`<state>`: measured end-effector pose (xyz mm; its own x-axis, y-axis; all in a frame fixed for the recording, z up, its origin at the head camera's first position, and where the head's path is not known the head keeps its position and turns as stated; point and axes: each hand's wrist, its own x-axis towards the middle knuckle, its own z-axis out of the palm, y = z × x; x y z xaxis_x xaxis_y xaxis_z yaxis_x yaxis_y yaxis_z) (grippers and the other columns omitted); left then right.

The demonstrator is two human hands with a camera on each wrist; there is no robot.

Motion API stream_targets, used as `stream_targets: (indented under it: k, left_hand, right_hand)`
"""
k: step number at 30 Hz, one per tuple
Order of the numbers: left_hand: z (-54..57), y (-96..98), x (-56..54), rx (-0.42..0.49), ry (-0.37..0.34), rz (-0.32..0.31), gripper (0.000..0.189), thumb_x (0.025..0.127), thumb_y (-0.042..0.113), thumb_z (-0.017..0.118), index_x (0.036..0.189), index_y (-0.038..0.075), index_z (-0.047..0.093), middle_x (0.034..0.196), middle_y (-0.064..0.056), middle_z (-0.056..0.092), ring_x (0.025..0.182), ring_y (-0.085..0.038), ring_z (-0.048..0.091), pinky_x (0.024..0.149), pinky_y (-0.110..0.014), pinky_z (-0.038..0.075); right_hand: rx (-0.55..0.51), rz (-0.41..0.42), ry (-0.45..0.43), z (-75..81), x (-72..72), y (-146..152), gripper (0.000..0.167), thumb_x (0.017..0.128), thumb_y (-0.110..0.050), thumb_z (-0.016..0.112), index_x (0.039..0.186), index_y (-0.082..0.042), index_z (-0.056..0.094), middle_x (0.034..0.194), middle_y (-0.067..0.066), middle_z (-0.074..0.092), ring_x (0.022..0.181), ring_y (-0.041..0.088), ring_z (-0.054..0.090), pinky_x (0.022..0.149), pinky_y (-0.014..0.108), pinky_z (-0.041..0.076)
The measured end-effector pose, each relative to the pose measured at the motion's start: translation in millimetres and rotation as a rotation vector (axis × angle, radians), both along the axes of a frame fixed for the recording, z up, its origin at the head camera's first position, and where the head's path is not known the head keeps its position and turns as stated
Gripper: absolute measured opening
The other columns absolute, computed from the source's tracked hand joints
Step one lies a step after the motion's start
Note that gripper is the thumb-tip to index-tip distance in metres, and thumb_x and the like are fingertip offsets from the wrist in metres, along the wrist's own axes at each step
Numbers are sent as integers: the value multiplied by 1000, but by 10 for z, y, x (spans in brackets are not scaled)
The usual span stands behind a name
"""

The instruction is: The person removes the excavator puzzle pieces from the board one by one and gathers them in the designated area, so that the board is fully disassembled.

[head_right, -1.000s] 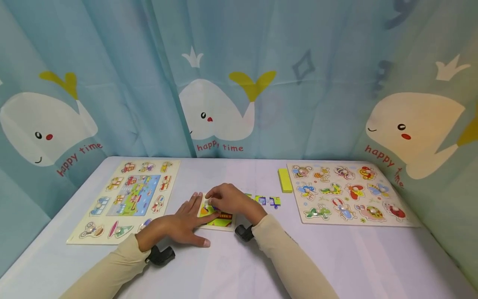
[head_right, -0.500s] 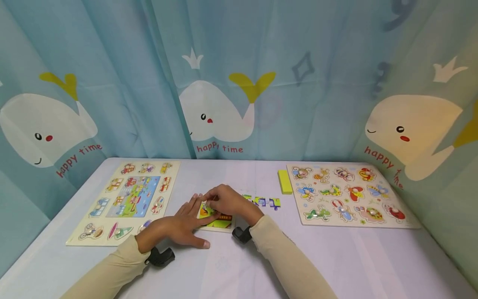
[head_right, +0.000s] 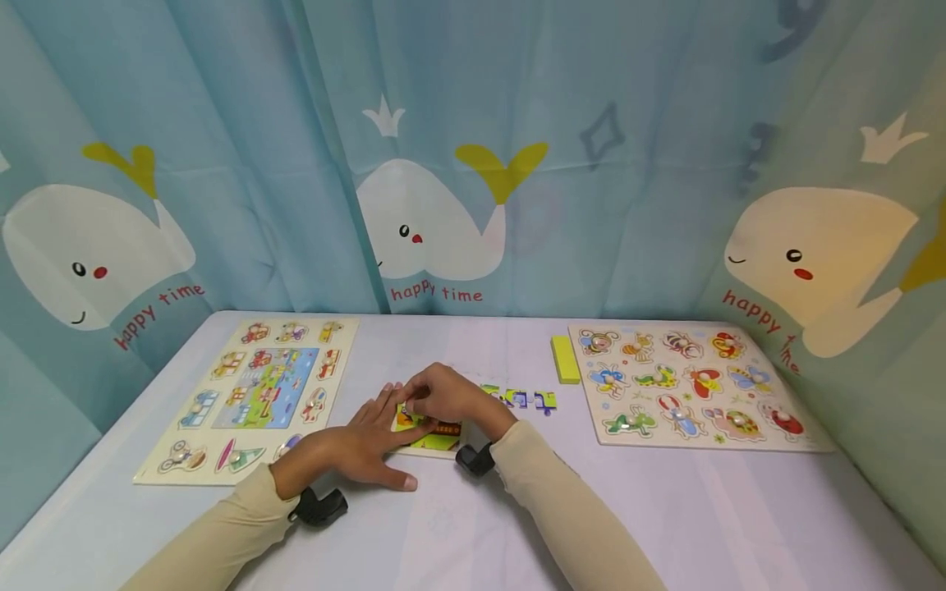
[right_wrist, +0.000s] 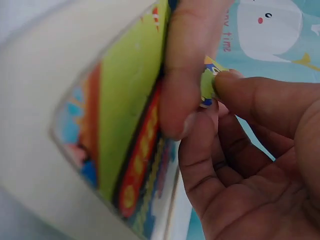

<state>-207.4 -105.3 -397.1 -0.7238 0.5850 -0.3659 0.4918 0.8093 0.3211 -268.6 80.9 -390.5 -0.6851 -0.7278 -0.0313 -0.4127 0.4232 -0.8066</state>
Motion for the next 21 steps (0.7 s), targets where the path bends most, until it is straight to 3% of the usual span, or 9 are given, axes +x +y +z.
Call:
stream_targets:
  k: [8,13,21]
  left_hand:
    - [19,9,7,-2,6,-4,81,87,65,58,155,33,26,158,-20,-19,142,-35,-23,113,-56,0]
    - [36,18,-1,-15,0,8,82,86,66,58,155,36,24,157,-22,-19,142,-35,-23,113,-55,0]
    - [19,6,14,-12,0,24,84,85,67,59,155,38,22,157,-22,-19,142,-34,-23,114,-53,1]
  right_hand:
    - [-87,-98,-34,20,-23,86,20,95,-3,60,111,-1,71,100,4,70,76,13,60,69,28,52]
    - [-67,-143,-15,93,-29,184,19,95,-6,62,110,-3,72,101,2,70,85,13,62,77,29,52]
    - [-62,-183,-44,145,-4,452,19,95,-6,61,110,-3,72,101,3,70,84,15,59,73,30,50]
